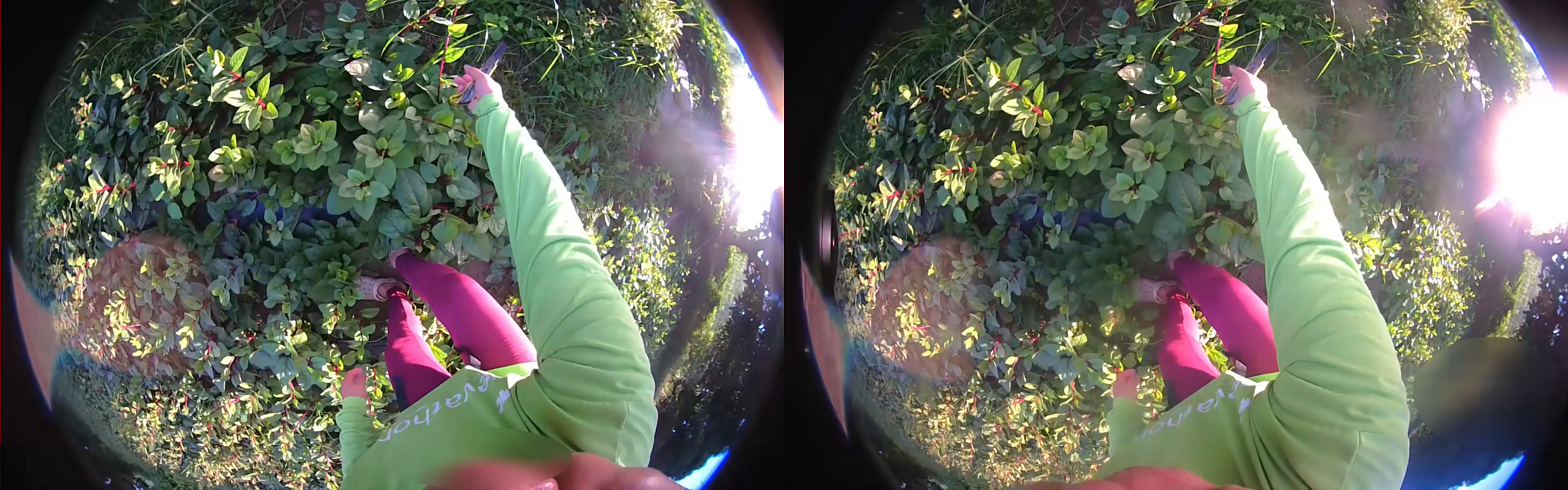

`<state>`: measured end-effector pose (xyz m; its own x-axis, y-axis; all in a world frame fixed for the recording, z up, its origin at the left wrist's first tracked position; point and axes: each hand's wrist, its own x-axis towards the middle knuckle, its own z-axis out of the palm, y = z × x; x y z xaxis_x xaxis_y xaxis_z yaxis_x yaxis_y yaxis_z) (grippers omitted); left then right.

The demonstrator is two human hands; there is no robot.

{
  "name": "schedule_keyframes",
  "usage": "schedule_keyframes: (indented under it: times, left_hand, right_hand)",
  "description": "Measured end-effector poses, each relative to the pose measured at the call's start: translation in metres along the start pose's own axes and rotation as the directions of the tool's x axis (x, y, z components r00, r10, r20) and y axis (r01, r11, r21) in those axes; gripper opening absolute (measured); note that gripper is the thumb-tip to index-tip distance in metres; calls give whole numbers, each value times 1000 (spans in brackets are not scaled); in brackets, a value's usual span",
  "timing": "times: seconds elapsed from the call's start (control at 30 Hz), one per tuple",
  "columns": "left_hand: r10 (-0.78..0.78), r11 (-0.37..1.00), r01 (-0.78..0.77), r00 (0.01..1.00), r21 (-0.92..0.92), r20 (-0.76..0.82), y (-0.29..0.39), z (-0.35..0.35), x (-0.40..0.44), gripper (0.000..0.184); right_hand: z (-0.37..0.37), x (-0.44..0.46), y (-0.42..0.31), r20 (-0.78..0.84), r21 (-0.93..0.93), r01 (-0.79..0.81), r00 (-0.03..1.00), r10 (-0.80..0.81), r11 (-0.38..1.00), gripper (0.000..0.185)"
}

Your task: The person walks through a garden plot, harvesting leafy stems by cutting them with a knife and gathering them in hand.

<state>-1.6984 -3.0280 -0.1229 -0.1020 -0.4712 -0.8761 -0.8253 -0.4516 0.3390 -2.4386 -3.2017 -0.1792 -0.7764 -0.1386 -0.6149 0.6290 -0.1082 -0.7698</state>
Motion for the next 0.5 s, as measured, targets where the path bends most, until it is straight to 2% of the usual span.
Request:
schedule_keyframes:
  times: [0.03,0.07,0.1,0.17,0.2,0.23,0.27,0.3,0.37,0.43,0.5]
  left_hand:
    - [-71,997,72,997,-17,39,15,2,5,23]
    - [-103,947,129,989,-296,102,19,7,15,21]
    - [-119,948,144,988,-282,102,20,11,22,21]
    - [-174,941,187,982,-281,68,72,12,32,21]
    - [-167,908,184,983,-376,76,78,15,42,21]
    - [-69,867,118,991,-483,118,86,16,58,23]
    - [-137,871,165,986,-462,93,91,15,61,24]
    - [-200,875,209,977,-438,68,135,16,67,25]
    - [-101,862,100,995,-497,25,175,24,86,25]
    - [44,796,58,987,-602,153,248,31,97,27]
    - [-16,601,312,925,-736,379,302,51,128,34]
  right_hand:
    - [8,10,-1,5,26,-36,999,36,999,25]
    - [9,27,3,53,37,-16,998,14,999,26]
    - [12,46,6,89,25,-12,996,9,1000,25]
    - [23,69,7,118,49,-59,992,53,997,25]
    - [23,87,11,176,56,-79,982,68,995,28]
    - [23,103,13,234,65,-96,969,78,993,31]
    - [22,117,16,222,109,-148,967,121,983,33]
    - [18,123,17,285,129,-131,954,90,983,30]
    - [1,112,10,310,189,-204,940,139,961,32]
    - [-22,67,-5,317,240,-224,938,142,945,32]
    - [-51,1,-17,341,231,-292,918,203,928,31]
